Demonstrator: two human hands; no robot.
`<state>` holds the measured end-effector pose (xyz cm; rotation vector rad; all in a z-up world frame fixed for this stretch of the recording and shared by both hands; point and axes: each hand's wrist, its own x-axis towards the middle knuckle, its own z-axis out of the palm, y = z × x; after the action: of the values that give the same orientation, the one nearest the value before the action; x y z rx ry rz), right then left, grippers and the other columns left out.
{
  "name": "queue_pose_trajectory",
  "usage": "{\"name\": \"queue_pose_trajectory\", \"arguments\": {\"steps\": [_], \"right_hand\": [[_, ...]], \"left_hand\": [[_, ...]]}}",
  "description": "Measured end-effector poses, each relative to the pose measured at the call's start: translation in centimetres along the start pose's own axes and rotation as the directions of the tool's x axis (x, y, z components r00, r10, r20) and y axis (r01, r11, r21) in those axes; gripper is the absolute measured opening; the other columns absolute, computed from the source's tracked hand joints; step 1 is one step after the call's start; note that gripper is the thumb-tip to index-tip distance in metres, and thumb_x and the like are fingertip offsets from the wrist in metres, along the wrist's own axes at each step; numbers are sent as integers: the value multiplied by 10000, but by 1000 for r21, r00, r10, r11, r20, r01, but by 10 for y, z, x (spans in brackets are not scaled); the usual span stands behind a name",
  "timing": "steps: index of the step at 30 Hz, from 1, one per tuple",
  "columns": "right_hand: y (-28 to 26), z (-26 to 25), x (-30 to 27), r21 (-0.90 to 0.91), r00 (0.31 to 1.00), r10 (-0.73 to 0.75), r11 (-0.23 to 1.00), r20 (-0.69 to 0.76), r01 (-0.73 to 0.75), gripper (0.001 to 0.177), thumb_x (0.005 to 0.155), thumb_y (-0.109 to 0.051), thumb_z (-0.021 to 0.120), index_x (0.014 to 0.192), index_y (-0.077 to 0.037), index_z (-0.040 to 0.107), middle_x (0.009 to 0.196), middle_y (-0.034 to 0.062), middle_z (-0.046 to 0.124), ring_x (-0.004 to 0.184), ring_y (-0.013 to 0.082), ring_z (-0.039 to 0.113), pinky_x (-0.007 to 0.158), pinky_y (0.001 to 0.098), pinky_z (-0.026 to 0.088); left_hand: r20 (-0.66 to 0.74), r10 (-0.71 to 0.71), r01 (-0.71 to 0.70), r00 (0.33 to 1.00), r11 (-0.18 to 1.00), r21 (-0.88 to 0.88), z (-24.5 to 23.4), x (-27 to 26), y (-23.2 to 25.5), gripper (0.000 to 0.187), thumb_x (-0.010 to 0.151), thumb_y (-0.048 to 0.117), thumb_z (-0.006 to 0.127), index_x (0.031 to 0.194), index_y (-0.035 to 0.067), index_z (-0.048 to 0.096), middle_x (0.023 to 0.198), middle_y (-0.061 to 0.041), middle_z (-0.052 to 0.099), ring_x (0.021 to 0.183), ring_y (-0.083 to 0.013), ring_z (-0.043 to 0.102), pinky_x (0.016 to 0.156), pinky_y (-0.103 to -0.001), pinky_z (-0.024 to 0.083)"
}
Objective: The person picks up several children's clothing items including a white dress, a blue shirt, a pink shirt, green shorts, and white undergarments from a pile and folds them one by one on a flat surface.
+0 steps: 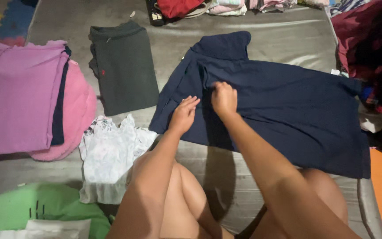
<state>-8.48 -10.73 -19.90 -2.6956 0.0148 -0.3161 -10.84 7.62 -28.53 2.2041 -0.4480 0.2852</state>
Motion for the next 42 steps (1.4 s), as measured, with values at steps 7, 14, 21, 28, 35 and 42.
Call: {"name": "queue_pose_trajectory", "arguments": {"steps": [7,14,21,28,35,42], "right_hand": [[27,-61,-65,301,712,-697,699,83,649,368,883,36,602,1174,-156,718,1341,10,691,1419,247,522,1224,532,271],[40,-59,-131,156,759,-608,794,232,588,405,914,-28,629,1305,-121,681,1478,50,579,1482,254,371,1231,525,180],[60,-47,-146,405,985,-170,898,-42,172,444,916,-171,698,1330,-113,549,1295,166,579,1221,345,553,1101,415,433],[55,-28,-120,276,989,-120,951,-86,139,551,925,-161,754,1436,-107,555,1335,195,607,1189,390,529,1032,473,416],[121,-48,-110,281,997,67,958,-40,-53,567,898,-171,688,1455,-191,586,1303,148,624,1222,350,543,1096,476,440],[212,-83,-101,-181,957,290,940,-14,-288,711,1043,-549,438,1634,-200,251,1662,234,202,1544,425,104,1201,622,74]], "left_hand": [[312,-683,384,661,-50,-922,-18,30,-43,659,963,480,602,1455,50,518,1238,-218,648,1023,-285,603,891,-402,520],[176,-638,598,749,539,-592,-51,18,-24,632,917,383,772,1398,149,435,1357,-163,583,1262,-233,504,1006,-369,370],[-22,-514,500,857,843,-200,-60,-7,-11,499,944,221,729,1320,154,409,1215,-265,647,1117,-391,653,930,-459,508],[-61,-547,548,835,816,184,-78,-7,39,441,1032,309,660,1384,202,416,1108,-249,721,1063,-474,666,873,-551,508],[-251,-229,327,941,809,488,-74,-3,81,458,960,262,665,1370,154,494,1368,-103,625,1305,-335,556,1017,-539,460],[290,35,-183,956,846,501,7,2,119,728,1014,528,469,1617,175,265,1656,-199,241,1532,-412,164,1202,-602,159]]}}
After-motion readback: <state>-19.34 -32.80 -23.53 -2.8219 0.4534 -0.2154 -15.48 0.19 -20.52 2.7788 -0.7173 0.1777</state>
